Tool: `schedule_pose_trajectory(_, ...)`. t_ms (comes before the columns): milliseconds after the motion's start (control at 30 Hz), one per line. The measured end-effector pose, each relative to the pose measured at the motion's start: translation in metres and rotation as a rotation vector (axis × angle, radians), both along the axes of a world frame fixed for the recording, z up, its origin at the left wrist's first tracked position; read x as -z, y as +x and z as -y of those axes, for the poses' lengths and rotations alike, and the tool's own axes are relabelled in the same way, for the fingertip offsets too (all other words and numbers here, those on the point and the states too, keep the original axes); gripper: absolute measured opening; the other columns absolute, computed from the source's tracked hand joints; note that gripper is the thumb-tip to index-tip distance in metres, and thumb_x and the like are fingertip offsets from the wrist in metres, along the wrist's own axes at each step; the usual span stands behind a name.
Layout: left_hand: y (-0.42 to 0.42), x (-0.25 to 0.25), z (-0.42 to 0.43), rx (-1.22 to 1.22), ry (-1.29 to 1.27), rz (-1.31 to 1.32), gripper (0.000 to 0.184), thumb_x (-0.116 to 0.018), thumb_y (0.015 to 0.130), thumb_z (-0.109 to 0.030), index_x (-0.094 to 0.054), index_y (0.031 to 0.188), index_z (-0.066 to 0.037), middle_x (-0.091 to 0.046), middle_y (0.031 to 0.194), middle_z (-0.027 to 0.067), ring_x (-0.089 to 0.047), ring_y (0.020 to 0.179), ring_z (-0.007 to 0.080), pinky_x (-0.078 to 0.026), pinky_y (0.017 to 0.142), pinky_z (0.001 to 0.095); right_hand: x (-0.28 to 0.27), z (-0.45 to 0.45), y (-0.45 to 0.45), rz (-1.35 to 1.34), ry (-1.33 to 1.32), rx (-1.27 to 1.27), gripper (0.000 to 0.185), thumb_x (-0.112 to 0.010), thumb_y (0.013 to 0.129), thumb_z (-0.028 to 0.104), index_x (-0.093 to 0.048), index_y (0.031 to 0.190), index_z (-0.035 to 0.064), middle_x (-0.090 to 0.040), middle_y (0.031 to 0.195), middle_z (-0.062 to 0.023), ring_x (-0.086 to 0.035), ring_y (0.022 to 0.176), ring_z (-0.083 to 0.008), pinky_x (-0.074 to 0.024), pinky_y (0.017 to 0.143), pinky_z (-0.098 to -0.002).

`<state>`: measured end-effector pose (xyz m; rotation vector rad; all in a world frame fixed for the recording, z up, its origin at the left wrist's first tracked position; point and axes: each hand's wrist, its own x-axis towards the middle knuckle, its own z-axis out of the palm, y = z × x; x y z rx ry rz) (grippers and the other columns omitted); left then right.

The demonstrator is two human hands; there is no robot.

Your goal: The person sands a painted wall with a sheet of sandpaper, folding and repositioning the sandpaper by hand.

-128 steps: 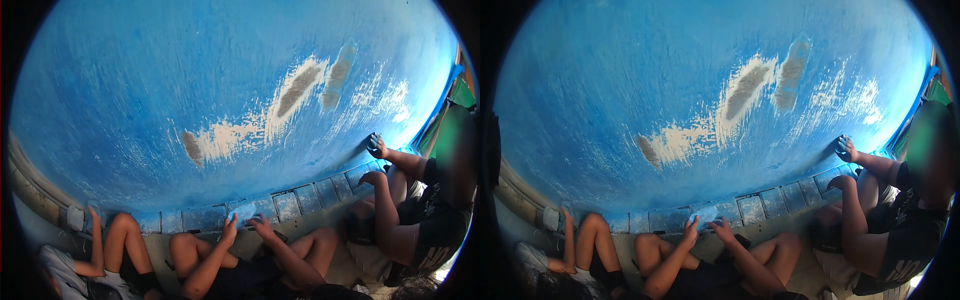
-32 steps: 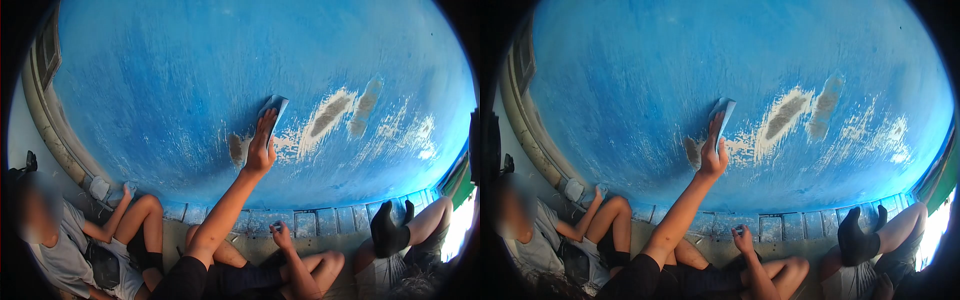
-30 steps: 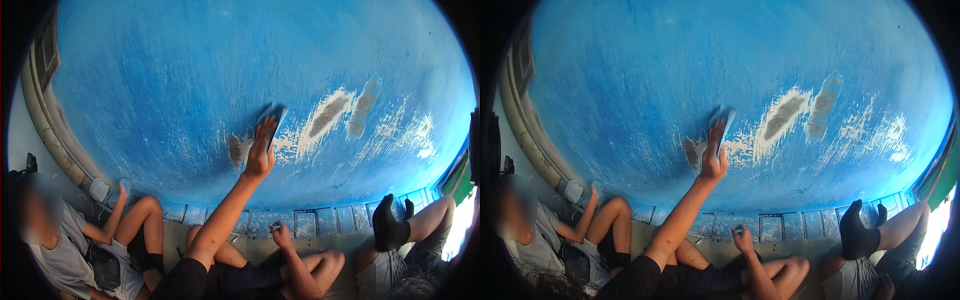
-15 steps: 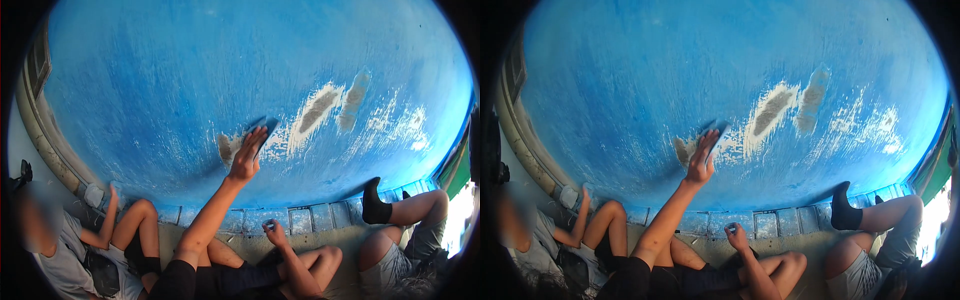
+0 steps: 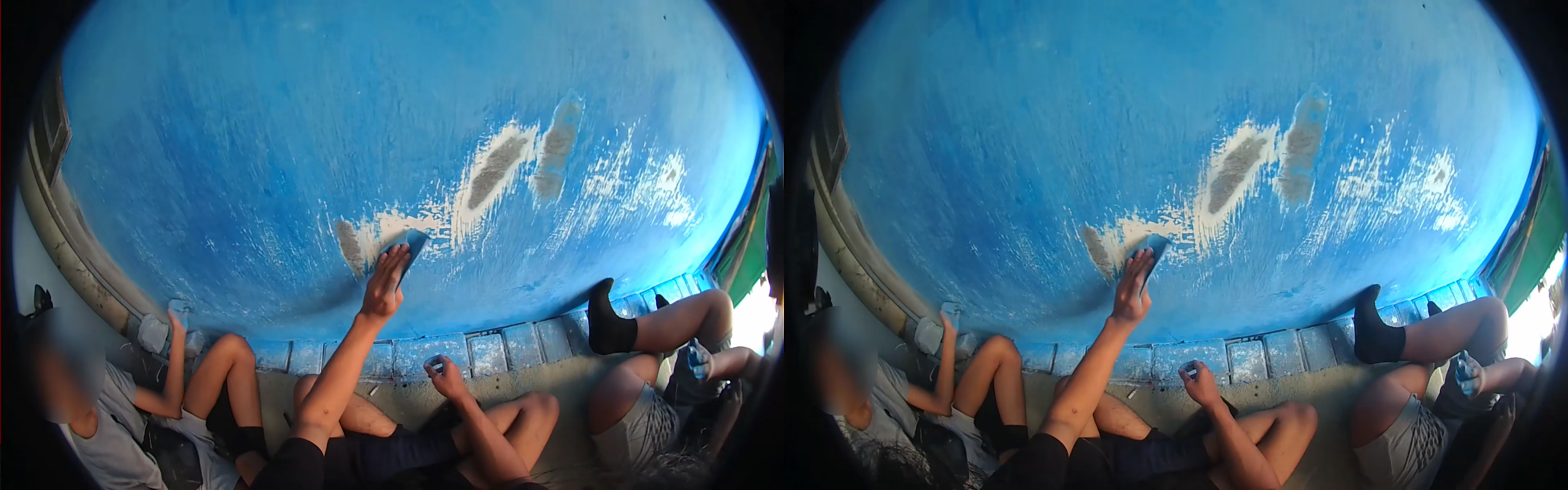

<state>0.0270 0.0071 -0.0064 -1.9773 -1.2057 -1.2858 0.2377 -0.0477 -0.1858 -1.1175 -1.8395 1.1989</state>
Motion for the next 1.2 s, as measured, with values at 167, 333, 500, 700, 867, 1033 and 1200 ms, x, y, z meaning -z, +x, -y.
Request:
schedule_pose_trajectory(167, 0.001, -0.072, -0.010, 0.030, 0.129, -0.012, 0.044, -0.040, 0.091, 0.001, -0.042, 0.135, 0.001, -0.044, 0.141, 0.0168, -0.040, 0.132, 0.0347, -0.032, 0.108, 0.0490, 0.002, -0.002, -0.004, -0.022, -0.020, -0.015, 0.024, -0.065, 0.086, 0.021, -0.062, 0.095, -0.0012, -0.062, 0.096, -0.0198, -0.065, 0.078, -0.0320, -0.0536, 0.070, -0.0375)
schedule_pose_trajectory(333, 0.004, -0.076, -0.015, 0.011, 0.160, 0.032, 0.042, -0.037, 0.095, -0.005, -0.040, 0.136, 0.002, -0.043, 0.142, 0.0188, -0.037, 0.134, 0.0361, -0.027, 0.111, 0.0494, 0.005, -0.002, -0.003, 0.005, 0.026, -0.022, 0.025, -0.066, 0.086, 0.022, -0.061, 0.094, -0.0014, -0.061, 0.095, -0.0193, -0.065, 0.075, -0.0305, -0.0534, 0.068, -0.0374)
schedule_pose_trajectory(500, 0.012, 0.011, 0.001, 0.001, 0.015, 0.133, 0.041, -0.038, 0.095, -0.003, -0.042, 0.134, 0.005, -0.045, 0.139, 0.0206, -0.038, 0.133, 0.0395, -0.028, 0.110, 0.0511, -0.004, 0.000, 0.001, 0.020, 0.001, -0.035, 0.027, -0.065, 0.087, 0.023, -0.061, 0.095, -0.0021, -0.062, 0.097, -0.0190, -0.065, 0.078, -0.0297, -0.0528, 0.070, -0.0363)
schedule_pose_trajectory(700, 0.003, 0.006, 0.000, -0.072, 0.024, 0.011, 0.043, -0.039, 0.093, -0.004, -0.043, 0.136, 0.001, -0.045, 0.140, 0.0178, -0.042, 0.131, 0.0363, -0.032, 0.108, 0.0485, -0.012, 0.011, 0.004, 0.081, -0.022, -0.050, 0.029, -0.065, 0.087, 0.025, -0.061, 0.096, -0.0031, -0.062, 0.099, -0.0195, -0.066, 0.081, -0.0296, -0.0530, 0.071, -0.0360)
schedule_pose_trajectory(867, 0.012, -0.080, -0.017, -0.111, 0.272, 0.124, 0.039, -0.039, 0.095, -0.004, -0.045, 0.132, 0.004, -0.047, 0.138, 0.0194, -0.042, 0.130, 0.0379, -0.031, 0.108, 0.0495, -0.005, 0.007, 0.005, 0.083, 0.016, -0.074, 0.031, -0.065, 0.088, 0.026, -0.062, 0.097, -0.0033, -0.062, 0.099, -0.0202, -0.067, 0.079, -0.0301, -0.0534, 0.069, -0.0368)
schedule_pose_trajectory(1033, 0.013, -0.066, -0.017, -0.149, 0.260, 0.119, 0.039, -0.039, 0.094, -0.003, -0.044, 0.132, 0.007, -0.046, 0.138, 0.0220, -0.041, 0.130, 0.0385, -0.031, 0.108, 0.0493, -0.001, 0.006, 0.003, 0.080, 0.030, -0.066, 0.028, -0.064, 0.087, 0.027, -0.062, 0.094, -0.0007, -0.062, 0.096, -0.0206, -0.066, 0.075, -0.0328, -0.0524, 0.070, -0.0410)
schedule_pose_trajectory(1200, 0.002, 0.015, 0.003, -0.101, 0.082, 0.004, 0.046, -0.043, 0.090, 0.003, -0.042, 0.135, 0.003, -0.043, 0.141, 0.0203, -0.040, 0.132, 0.0383, -0.031, 0.109, 0.0495, -0.009, 0.009, 0.004, 0.106, 0.005, -0.108, 0.028, -0.063, 0.088, 0.027, -0.062, 0.095, -0.0006, -0.064, 0.095, -0.0208, -0.066, 0.076, -0.0332, -0.0518, 0.072, -0.0414)
